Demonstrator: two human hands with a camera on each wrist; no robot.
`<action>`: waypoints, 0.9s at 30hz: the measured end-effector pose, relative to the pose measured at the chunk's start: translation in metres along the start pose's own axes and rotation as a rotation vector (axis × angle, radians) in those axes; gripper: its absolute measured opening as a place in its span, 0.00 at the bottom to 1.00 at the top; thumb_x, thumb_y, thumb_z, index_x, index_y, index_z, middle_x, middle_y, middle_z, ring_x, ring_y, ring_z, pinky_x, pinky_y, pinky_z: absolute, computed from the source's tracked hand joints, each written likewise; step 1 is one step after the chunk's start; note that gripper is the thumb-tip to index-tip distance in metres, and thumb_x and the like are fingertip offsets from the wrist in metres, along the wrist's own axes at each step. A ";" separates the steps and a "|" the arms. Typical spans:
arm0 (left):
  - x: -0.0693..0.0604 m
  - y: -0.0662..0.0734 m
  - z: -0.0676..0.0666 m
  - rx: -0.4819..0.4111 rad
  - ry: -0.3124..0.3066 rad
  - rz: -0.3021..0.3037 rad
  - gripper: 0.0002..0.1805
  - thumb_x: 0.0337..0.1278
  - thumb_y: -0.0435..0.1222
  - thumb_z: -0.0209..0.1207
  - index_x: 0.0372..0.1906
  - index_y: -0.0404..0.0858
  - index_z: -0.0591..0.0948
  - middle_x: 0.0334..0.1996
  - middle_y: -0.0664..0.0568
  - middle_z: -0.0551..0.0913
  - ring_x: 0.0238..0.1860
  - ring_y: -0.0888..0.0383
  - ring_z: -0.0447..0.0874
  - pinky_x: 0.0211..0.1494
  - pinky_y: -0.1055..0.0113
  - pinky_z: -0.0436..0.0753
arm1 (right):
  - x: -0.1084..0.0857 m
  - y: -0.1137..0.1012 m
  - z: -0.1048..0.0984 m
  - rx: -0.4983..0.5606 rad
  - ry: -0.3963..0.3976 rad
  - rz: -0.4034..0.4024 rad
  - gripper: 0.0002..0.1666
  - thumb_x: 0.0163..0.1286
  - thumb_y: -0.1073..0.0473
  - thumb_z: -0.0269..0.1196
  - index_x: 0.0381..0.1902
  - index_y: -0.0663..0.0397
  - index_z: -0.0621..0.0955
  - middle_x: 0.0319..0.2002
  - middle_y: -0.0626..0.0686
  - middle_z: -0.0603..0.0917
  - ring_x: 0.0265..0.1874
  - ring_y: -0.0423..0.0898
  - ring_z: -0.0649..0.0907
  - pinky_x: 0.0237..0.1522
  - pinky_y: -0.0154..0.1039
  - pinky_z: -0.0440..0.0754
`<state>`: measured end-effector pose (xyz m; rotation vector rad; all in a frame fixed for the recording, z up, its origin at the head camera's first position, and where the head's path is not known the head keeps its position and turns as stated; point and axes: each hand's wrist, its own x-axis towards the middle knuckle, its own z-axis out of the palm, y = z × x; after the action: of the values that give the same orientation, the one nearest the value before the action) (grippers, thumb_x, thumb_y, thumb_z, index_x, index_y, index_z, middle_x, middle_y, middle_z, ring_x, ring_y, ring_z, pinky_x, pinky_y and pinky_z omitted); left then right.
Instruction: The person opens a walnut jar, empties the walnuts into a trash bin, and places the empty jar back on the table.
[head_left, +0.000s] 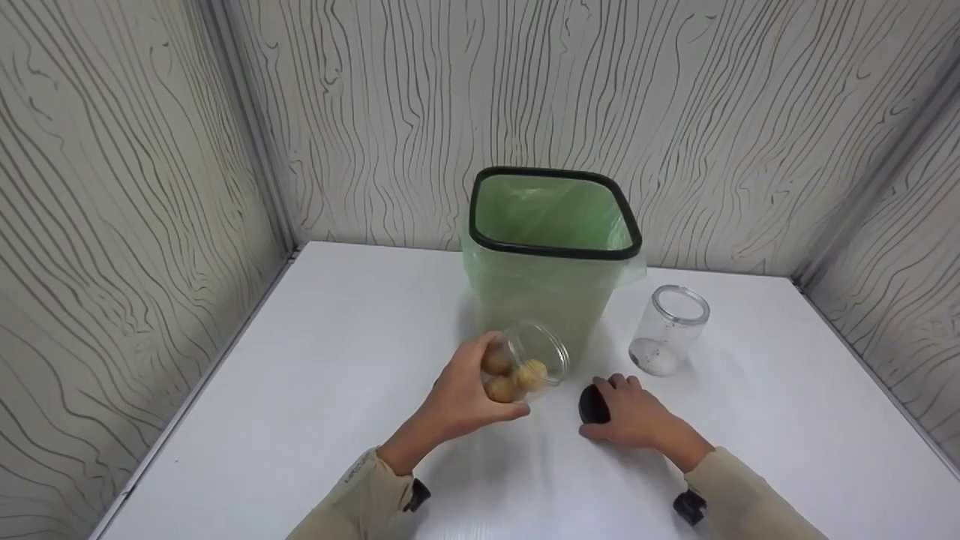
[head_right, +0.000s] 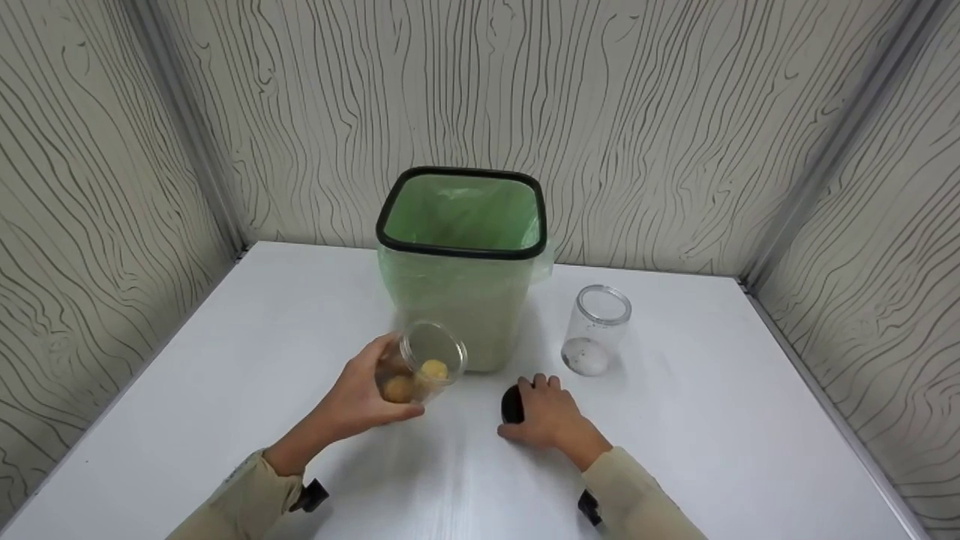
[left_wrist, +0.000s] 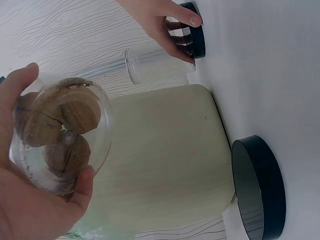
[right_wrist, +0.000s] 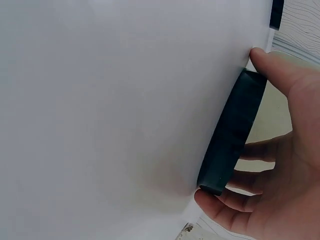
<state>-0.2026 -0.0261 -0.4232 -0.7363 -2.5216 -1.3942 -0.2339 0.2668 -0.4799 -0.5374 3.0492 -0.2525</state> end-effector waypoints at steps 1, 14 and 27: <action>0.000 0.000 0.000 0.002 -0.001 0.000 0.53 0.35 0.56 0.73 0.67 0.38 0.63 0.58 0.51 0.69 0.55 0.56 0.70 0.55 0.56 0.74 | 0.000 0.000 0.000 -0.003 -0.003 0.004 0.51 0.50 0.34 0.68 0.60 0.67 0.72 0.50 0.63 0.74 0.46 0.57 0.73 0.46 0.54 0.75; 0.003 -0.001 -0.002 -0.033 0.011 0.014 0.52 0.34 0.55 0.73 0.67 0.39 0.63 0.57 0.51 0.70 0.55 0.57 0.70 0.54 0.57 0.75 | 0.000 0.001 -0.003 0.000 0.033 0.024 0.52 0.55 0.29 0.61 0.62 0.66 0.71 0.53 0.65 0.74 0.49 0.60 0.73 0.48 0.55 0.73; 0.007 0.000 -0.011 -0.052 0.069 0.028 0.50 0.36 0.54 0.73 0.66 0.41 0.64 0.56 0.53 0.70 0.56 0.57 0.69 0.56 0.54 0.73 | -0.003 0.001 -0.052 0.229 0.394 0.023 0.39 0.69 0.42 0.55 0.61 0.73 0.66 0.59 0.69 0.68 0.58 0.62 0.68 0.57 0.58 0.67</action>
<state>-0.2097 -0.0329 -0.4138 -0.7179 -2.4222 -1.4554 -0.2343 0.2768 -0.4285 -0.4864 3.3255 -0.7830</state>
